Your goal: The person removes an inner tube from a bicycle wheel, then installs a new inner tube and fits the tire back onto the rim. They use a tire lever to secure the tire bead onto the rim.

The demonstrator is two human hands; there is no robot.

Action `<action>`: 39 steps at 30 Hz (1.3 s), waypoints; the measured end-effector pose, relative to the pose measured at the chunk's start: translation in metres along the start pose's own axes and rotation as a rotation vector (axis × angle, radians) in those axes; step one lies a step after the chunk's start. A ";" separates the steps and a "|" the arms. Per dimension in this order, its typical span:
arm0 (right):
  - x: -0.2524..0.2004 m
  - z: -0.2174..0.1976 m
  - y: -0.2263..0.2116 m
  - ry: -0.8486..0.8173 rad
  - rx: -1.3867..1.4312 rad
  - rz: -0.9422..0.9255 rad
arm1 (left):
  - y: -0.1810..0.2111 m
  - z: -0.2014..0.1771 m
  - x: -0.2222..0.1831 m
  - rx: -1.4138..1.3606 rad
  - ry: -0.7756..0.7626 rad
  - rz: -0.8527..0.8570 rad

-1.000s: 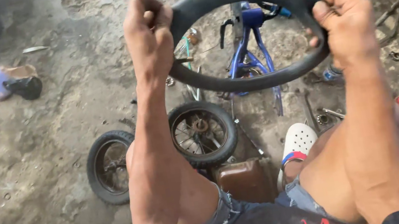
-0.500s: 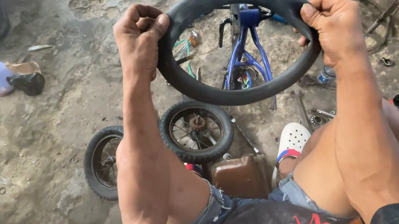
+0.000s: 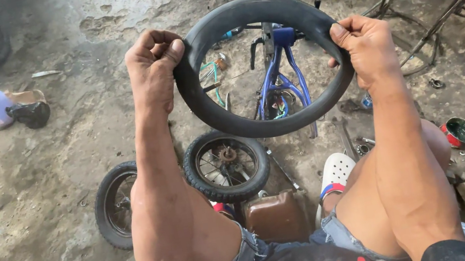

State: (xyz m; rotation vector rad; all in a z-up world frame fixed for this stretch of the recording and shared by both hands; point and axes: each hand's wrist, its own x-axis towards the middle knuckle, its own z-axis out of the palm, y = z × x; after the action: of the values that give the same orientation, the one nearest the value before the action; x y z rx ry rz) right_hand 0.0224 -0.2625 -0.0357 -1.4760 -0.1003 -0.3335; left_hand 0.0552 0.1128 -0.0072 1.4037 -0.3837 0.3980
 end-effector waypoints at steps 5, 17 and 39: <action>-0.001 0.006 0.001 -0.005 0.016 0.002 | 0.008 -0.002 -0.004 -0.059 0.014 -0.047; -0.003 0.016 0.007 0.102 -0.187 0.054 | 0.050 0.011 -0.025 -0.492 -0.234 -0.165; -0.079 0.097 -0.060 -0.375 0.123 -0.233 | 0.022 0.027 -0.030 0.265 0.119 0.204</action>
State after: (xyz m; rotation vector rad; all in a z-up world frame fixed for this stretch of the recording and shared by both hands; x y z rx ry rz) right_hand -0.0564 -0.1577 0.0103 -1.3929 -0.5869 -0.2290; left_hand 0.0174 0.0870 0.0004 1.5944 -0.3879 0.7175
